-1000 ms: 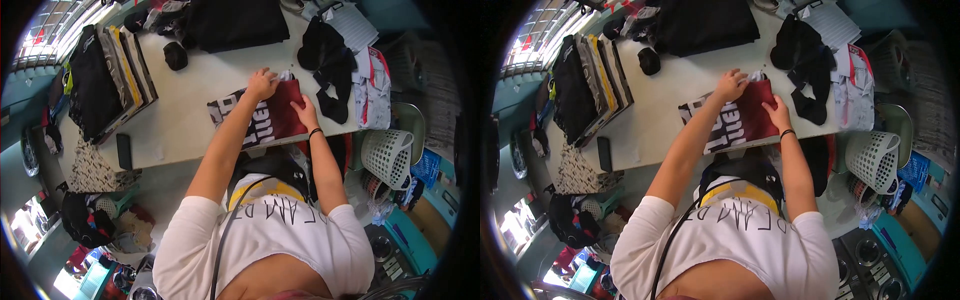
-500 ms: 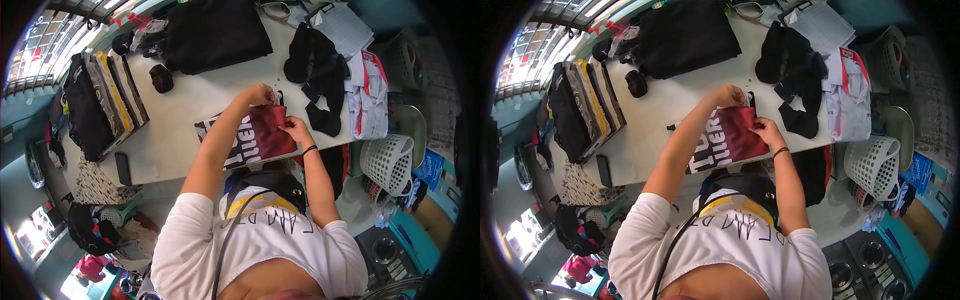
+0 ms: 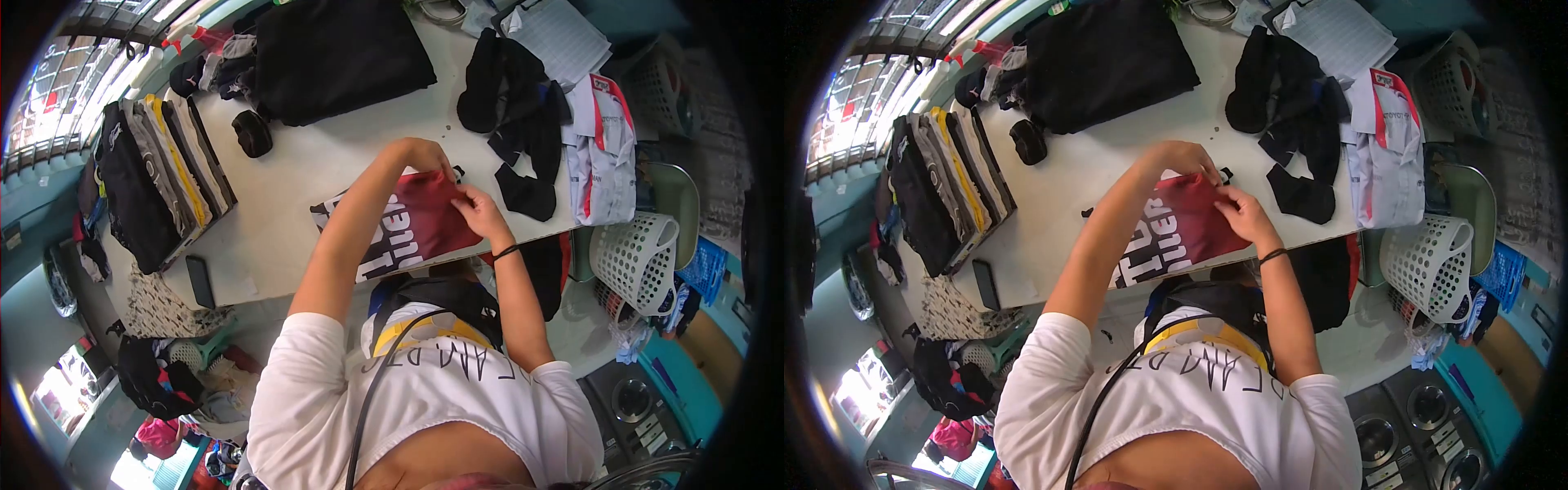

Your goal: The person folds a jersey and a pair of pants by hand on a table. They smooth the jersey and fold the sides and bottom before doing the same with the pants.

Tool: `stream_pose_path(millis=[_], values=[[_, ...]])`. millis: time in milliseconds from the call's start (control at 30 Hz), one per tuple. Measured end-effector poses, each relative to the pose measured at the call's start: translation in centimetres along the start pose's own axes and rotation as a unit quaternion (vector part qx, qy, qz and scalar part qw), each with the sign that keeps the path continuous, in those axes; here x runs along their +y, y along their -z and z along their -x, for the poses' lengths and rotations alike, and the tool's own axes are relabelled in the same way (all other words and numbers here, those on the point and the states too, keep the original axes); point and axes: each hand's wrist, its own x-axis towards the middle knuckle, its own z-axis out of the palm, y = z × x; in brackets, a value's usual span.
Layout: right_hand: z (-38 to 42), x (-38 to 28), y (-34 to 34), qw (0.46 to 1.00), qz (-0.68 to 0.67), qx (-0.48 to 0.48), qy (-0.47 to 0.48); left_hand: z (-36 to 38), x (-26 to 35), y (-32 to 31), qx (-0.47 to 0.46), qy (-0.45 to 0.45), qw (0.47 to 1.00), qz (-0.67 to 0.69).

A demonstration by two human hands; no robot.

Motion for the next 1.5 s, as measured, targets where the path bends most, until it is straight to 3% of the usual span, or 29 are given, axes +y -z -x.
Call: stream_pose_path(millis=[67,100,133,200,233,267,333,367,433,467,533,567,733,800,867,933,1000,1067,1100,1133,1167,1200,1233,1267,1333,1433,1467,1500], values=[[-0.9,-0.6,0.2,0.980,0.116,0.138,-0.089,-2.3,-2.6,0.0,0.006,0.009,1.000,-0.029],[-1.3,0.9,-0.2,0.966,0.151,0.202,-0.061,-3.0,-3.6,0.0,0.013,0.016,0.998,-0.063],[-1.4,1.4,-0.4,0.966,0.150,0.200,-0.060,-2.4,-3.4,-0.1,0.014,0.017,0.998,-0.062],[-1.6,2.2,-0.8,0.934,0.210,0.272,-0.101,-0.4,-3.5,-0.6,0.153,0.061,0.958,0.235],[-1.7,2.9,-0.9,0.923,0.248,0.281,-0.092,0.6,-4.0,-1.5,0.156,0.064,0.957,0.236],[-1.7,1.9,-1.2,0.924,0.247,0.277,-0.091,1.6,-5.0,-2.9,0.271,0.026,0.949,0.162],[-1.8,-0.1,-1.6,0.854,0.393,0.336,0.049,4.0,-6.3,-5.3,0.482,-0.051,0.875,0.000],[-1.8,0.1,-2.0,0.851,0.404,0.331,0.058,5.7,-5.9,-6.5,0.483,-0.050,0.874,-0.002],[-2.4,-2.5,-3.5,0.842,0.437,0.304,0.088,9.0,-4.7,-9.5,0.617,0.075,0.775,-0.119],[-2.7,-3.6,-4.5,0.830,0.471,0.276,0.117,9.8,-4.8,-10.9,0.618,0.076,0.773,-0.118],[-3.1,-2.3,-6.2,0.826,0.540,0.158,-0.042,10.7,-5.9,-14.0,0.602,0.125,0.758,-0.220],[-3.3,-1.3,-6.6,0.818,0.552,0.153,-0.050,11.0,-6.4,-15.0,0.589,0.155,0.758,-0.234],[-3.7,-0.1,-6.6,0.816,0.559,0.142,-0.043,12.4,-8.9,-17.4,0.633,0.173,0.722,-0.218],[-3.4,-1.0,-6.6,0.833,0.532,0.141,-0.051,13.8,-8.8,-19.1,0.749,0.133,0.649,-0.020],[-2.4,-3.1,-7.4,0.813,0.546,0.201,-0.023,14.7,-9.3,-20.5,0.762,0.172,0.623,-0.045],[-1.6,-4.5,-8.3,0.847,0.466,0.244,-0.081,16.0,-8.7,-21.4,0.650,0.155,0.643,0.375],[-1.4,-4.7,-8.5,0.891,0.348,0.247,-0.153,16.2,-8.9,-20.7,0.634,0.158,0.647,0.394],[-2.2,-3.8,-7.9,0.880,0.295,0.225,-0.297,15.8,-9.9,-20.2,0.671,0.072,0.708,0.208],[-2.8,-3.4,-7.8,0.878,0.294,0.233,-0.297,15.9,-9.7,-20.1,0.596,0.078,0.747,0.284],[-3.4,-2.8,-7.7,0.855,0.293,0.225,-0.363,15.8,-10.0,-19.9,0.593,0.072,0.750,0.283],[-3.8,-2.7,-7.6,0.828,0.290,0.215,-0.429,15.5,-10.5,-19.6,0.533,0.042,0.811,0.239],[-4.1,-2.6,-7.5,0.826,0.290,0.219,-0.432,15.3,-10.8,-19.7,0.466,0.012,0.863,0.192],[-4.5,-2.9,-7.6,0.824,0.222,0.260,-0.452,16.3,-8.5,-19.2,0.523,-0.012,0.831,0.187],[-4.9,-3.1,-7.7,0.817,0.152,0.301,-0.467,16.8,-7.0,-18.8,0.521,-0.015,0.834,0.184],[-5.0,-3.3,-7.8,0.807,0.110,0.355,-0.459,17.1,-4.8,-18.4,0.564,-0.114,0.815,0.068],[-4.7,-5.8,-8.4,0.805,-0.012,0.409,-0.430,17.1,-1.2,-18.7,0.464,-0.161,0.861,-0.131],[-5.1,-4.9,-7.6,0.775,0.001,0.443,-0.451,18.0,1.0,-18.4,0.414,-0.154,0.877,-0.188],[-5.5,1.3,-5.0,0.821,-0.065,0.408,-0.394,18.5,2.7,-18.2,0.413,-0.156,0.877,-0.190]])
